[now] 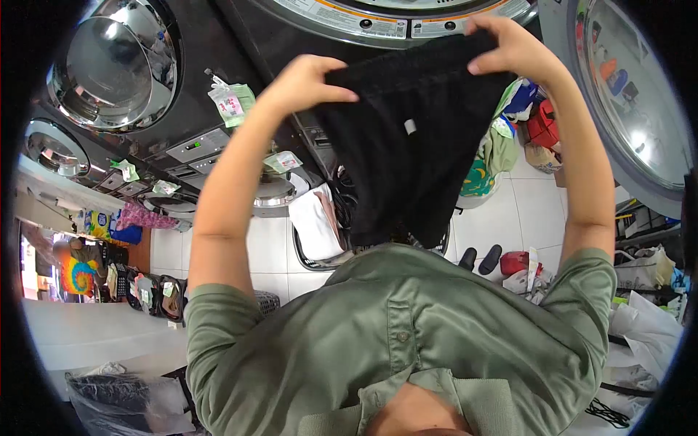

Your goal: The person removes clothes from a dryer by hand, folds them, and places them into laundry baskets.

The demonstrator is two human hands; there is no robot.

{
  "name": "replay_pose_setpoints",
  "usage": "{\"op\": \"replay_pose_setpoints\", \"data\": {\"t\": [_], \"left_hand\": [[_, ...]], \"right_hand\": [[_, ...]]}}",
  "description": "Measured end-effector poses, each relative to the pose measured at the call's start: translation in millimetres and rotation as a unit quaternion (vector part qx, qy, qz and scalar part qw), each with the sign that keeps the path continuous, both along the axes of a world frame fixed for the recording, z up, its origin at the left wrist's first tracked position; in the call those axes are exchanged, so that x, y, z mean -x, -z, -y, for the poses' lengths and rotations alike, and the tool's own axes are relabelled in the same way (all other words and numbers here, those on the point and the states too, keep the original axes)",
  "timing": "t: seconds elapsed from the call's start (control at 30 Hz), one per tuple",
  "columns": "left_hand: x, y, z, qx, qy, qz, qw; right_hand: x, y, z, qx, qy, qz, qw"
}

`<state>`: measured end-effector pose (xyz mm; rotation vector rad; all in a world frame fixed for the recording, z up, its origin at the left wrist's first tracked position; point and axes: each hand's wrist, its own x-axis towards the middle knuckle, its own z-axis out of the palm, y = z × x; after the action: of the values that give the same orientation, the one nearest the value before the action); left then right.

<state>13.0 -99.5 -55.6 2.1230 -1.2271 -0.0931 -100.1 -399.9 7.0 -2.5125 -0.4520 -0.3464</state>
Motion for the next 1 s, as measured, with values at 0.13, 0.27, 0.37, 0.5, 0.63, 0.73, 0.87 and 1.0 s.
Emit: {"op": "replay_pose_setpoints", "data": {"t": [0.13, 0.27, 0.37, 0.5, 0.63, 0.73, 0.87, 1.0], "left_hand": [[-7, -30, -43, -0.127, 0.014, 0.308, 0.943], [-4, -4, -62, 0.012, 0.047, 0.236, 0.970], [-10, 6, -43, 0.067, -0.123, -0.238, 0.961], [22, -25, 20, 0.319, -0.005, -0.352, 0.880], [29, -38, 3, 0.433, 0.198, -0.345, 0.809], [31, 40, -9, 0.407, -0.049, -0.198, 0.890], [31, 199, 10, 0.136, -0.199, -0.277, 0.930], [31, 245, 48, 0.170, -0.186, -0.428, 0.868]], "right_hand": [[11, 10, 27, 0.183, 0.079, -0.094, 0.975], [44, 13, 36, -0.154, -0.153, -0.220, 0.951], [5, 45, 18, -0.433, 0.019, -0.239, 0.869], [-21, 39, -76, -0.449, -0.073, -0.148, 0.878], [-20, -12, -108, -0.455, 0.021, -0.011, 0.890], [-13, -45, -91, -0.564, -0.144, -0.036, 0.812], [-24, -68, -68, -0.593, -0.181, -0.005, 0.785], [-19, -86, -63, -0.645, -0.164, -0.169, 0.727]]}}
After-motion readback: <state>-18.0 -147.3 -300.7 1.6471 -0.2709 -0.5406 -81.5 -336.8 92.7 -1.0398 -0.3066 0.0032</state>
